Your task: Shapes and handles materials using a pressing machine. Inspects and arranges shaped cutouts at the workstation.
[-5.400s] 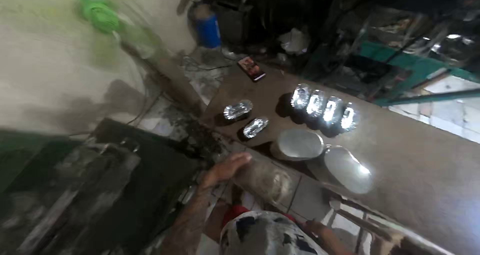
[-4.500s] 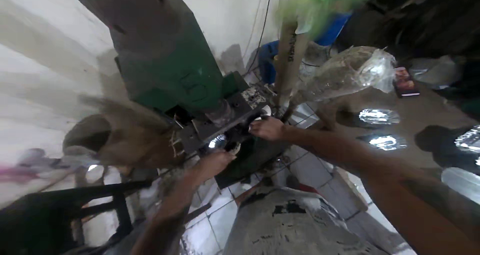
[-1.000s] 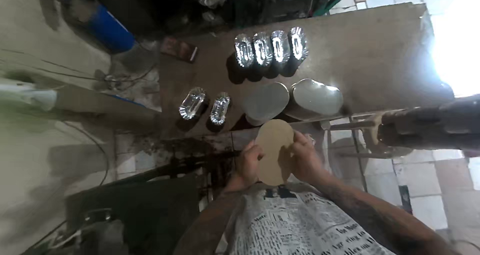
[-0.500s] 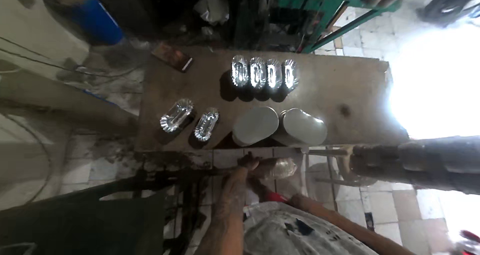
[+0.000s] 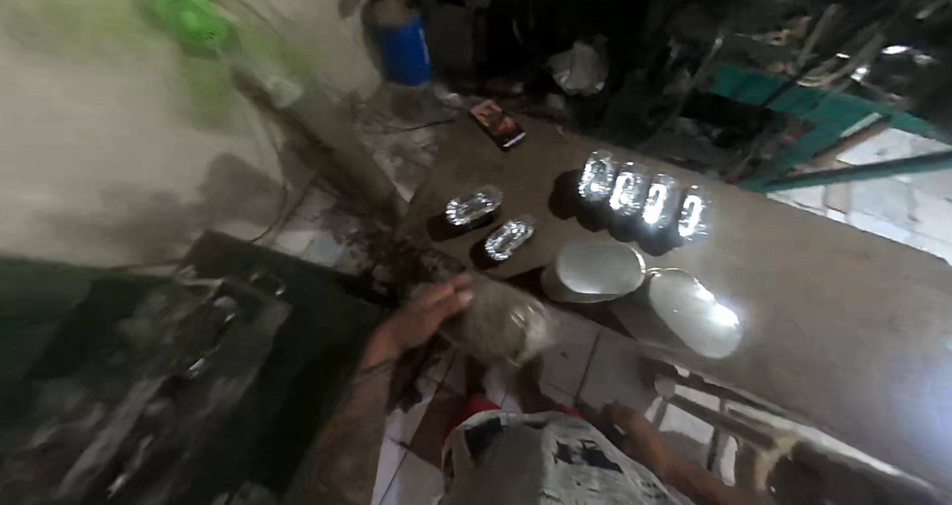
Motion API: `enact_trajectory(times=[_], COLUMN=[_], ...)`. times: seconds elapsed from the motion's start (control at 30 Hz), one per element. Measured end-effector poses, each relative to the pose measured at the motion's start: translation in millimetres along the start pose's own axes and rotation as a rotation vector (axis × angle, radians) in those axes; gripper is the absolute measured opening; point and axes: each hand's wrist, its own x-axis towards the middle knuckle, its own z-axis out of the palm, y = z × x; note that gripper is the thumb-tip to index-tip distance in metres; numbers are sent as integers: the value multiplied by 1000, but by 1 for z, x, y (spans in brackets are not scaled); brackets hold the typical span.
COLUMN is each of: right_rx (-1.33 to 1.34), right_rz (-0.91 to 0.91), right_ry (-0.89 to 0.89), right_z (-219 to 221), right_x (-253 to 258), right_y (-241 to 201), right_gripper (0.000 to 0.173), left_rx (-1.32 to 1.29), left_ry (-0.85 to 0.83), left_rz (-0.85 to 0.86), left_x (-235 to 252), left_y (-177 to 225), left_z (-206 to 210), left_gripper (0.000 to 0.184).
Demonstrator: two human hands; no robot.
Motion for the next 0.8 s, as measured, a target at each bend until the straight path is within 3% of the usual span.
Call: enact_trajectory(times=[0.07, 0.17, 0.2, 0.23, 0.3, 0.4, 0.47, 0.57, 0.63, 0.7, 0.77, 0.8], right_rx=[70, 30, 7, -14, -36, -51, -3, -17, -255, -583, -821, -919], right_rz=[-55, -154, -213, -268, -363, -386, -456, -663, -874, -1117, -1433, -1485], right_ry=[25, 103, 129, 146, 172, 160, 170, 201, 196, 101, -9, -103], right_z=[-20, -22, -18, -14, 1, 18, 33, 64, 90, 121, 152, 165], right_x=[22, 64, 79, 95, 121, 146, 159, 188, 207, 230, 269, 289], right_y=[-28, -72, -88, -107, -146, -213, -260, -317, -352, -383, -411, -428], right_gripper=[28, 29, 27, 26, 27, 29, 29, 25, 21, 25, 24, 24], left_rx=[-100, -538, -579, -490, -103, 297, 387, 342, 379, 499, 604, 636], left_ry=[287, 755, 865, 941, 994, 845, 737, 601, 463, 270, 177, 155], left_rz=[38, 158, 205, 253, 135, -357, -531, -404, -307, -340, -409, -422], left_x=[-25, -26, -27, -31, -53, -102, -133, -178, -223, -260, -283, -292], left_y=[5, 9, 4, -9, -47, -131, -178, -185, -174, -195, -229, -233], left_z=[-43, -102, -114, -121, -119, -119, -144, -156, -145, -148, -157, -158], left_gripper=[64, 37, 38, 45, 55, 73, 73, 58, 52, 52, 48, 48])
